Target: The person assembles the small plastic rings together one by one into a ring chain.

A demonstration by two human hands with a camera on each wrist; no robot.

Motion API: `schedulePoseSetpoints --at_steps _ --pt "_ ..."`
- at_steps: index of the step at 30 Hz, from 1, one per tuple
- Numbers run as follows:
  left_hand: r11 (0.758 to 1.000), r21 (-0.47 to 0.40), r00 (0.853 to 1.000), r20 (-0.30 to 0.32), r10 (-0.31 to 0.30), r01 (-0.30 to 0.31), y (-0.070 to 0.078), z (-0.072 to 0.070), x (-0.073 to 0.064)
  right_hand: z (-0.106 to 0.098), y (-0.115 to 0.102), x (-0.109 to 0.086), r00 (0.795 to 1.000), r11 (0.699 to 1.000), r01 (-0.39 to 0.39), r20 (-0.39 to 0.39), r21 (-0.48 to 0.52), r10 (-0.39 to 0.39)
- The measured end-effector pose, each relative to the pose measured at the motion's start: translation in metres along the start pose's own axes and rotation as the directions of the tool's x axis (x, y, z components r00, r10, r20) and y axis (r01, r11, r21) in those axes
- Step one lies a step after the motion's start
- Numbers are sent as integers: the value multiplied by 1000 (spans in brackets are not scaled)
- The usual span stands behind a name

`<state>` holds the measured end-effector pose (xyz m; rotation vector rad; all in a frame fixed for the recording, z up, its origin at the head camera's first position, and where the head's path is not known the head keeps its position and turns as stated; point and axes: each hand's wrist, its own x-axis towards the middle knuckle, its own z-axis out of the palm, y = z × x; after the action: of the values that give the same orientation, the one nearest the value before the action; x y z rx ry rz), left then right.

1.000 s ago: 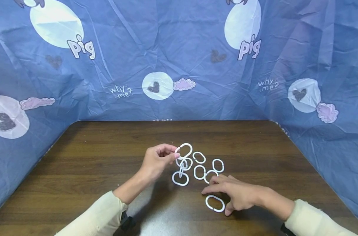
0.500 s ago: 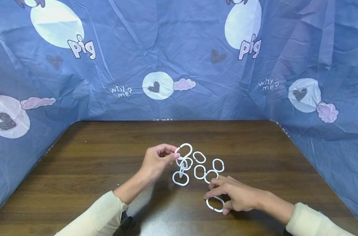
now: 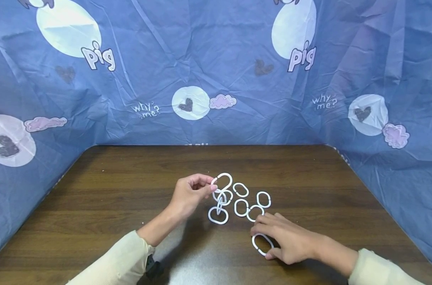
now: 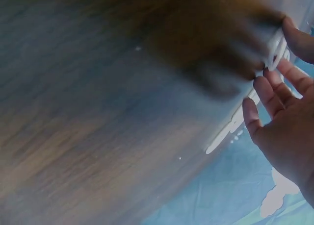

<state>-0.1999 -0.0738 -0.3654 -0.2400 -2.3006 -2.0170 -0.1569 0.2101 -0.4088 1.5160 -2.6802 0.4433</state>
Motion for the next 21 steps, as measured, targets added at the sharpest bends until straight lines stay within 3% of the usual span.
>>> schedulePoseSetpoints --at_steps 5,9,13,21 --pt "1000 4 1000 -2 -5 5 -1 0 0 3 -4 0 1000 993 6 -9 -115 -8" --pt "1000 3 1000 0 -3 3 -1 1 0 4 -4 0 996 985 46 -69 -167 -58" --pt "1000 2 1000 0 -1 1 -1 1 0 -1 2 2 984 989 61 -159 -133 -82" --pt "1000 -5 1000 2 -9 9 0 1 -1 -24 14 8 969 999 -30 -247 -33 21"
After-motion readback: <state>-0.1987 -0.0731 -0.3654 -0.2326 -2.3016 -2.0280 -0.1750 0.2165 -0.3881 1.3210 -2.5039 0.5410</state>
